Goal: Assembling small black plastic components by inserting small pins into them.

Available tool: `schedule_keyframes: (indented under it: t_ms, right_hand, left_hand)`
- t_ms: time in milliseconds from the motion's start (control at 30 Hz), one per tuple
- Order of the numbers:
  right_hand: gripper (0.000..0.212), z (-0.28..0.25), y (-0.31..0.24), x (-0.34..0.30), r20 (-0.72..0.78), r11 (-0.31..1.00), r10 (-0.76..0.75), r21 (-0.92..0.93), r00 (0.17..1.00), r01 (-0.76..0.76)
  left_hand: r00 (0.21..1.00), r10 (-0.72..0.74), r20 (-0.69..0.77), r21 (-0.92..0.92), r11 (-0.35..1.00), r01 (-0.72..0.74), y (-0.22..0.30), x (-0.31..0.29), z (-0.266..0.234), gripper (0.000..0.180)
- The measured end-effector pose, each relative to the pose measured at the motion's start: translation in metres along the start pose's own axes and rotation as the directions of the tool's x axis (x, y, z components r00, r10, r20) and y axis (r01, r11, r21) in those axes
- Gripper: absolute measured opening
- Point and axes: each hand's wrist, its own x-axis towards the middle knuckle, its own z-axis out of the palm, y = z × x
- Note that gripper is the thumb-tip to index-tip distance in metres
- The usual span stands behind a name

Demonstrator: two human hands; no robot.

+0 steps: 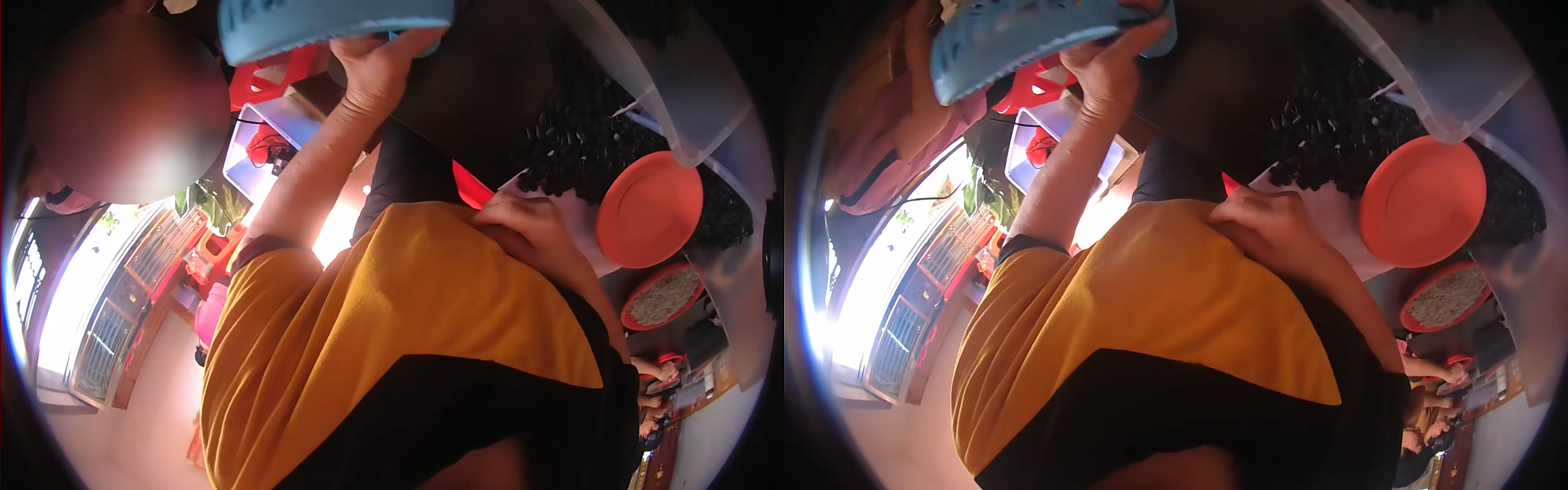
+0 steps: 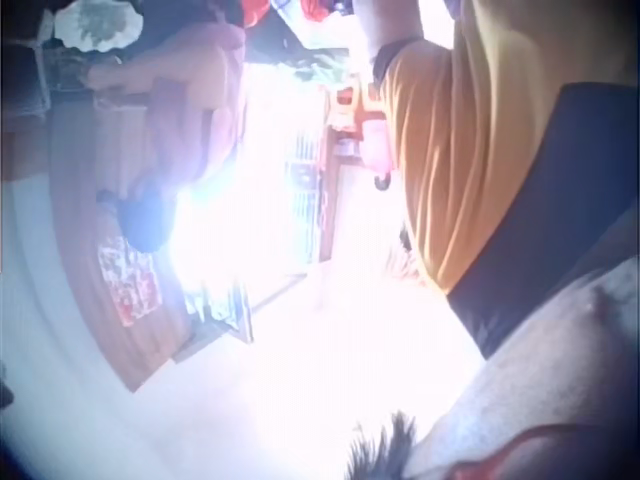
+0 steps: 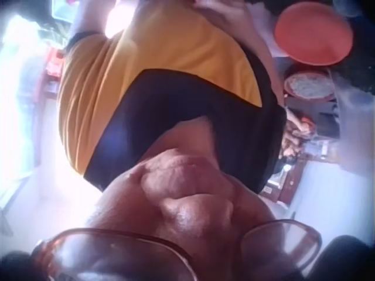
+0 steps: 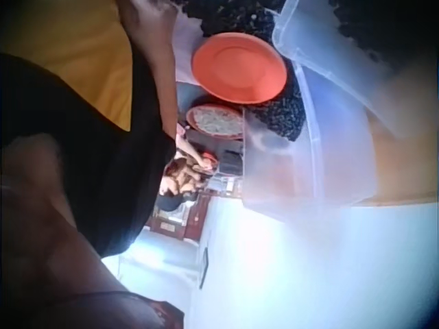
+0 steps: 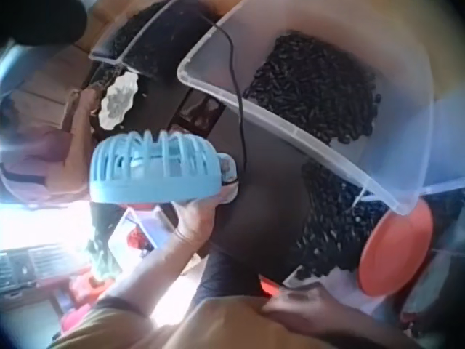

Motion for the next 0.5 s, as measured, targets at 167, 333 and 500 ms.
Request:
schedule_keyframes:
  t_ms: [167,333,500]
  right_hand:
    - [0.018,-0.035,-0.01,-0.023,-0.04,0.998,0.057,-0.003,0.998,-0.057]
    - [0.019,-0.041,-0.015,-0.047,-0.04,1.0,0.014,-0.027,0.999,-0.015]
    - [0.026,-0.043,-0.011,-0.072,-0.047,0.994,-0.044,-0.098,0.998,0.04]
  left_hand:
    - [0.992,0.121,0.048,0.07,0.99,-0.124,0.007,0.003,0.01,0.031]
    - [0.947,0.312,0.079,0.079,0.945,-0.318,-0.008,0.008,0.01,0.038]
    - [0.953,0.288,0.096,-0.047,0.957,-0.285,-0.012,0.009,0.017,0.041]
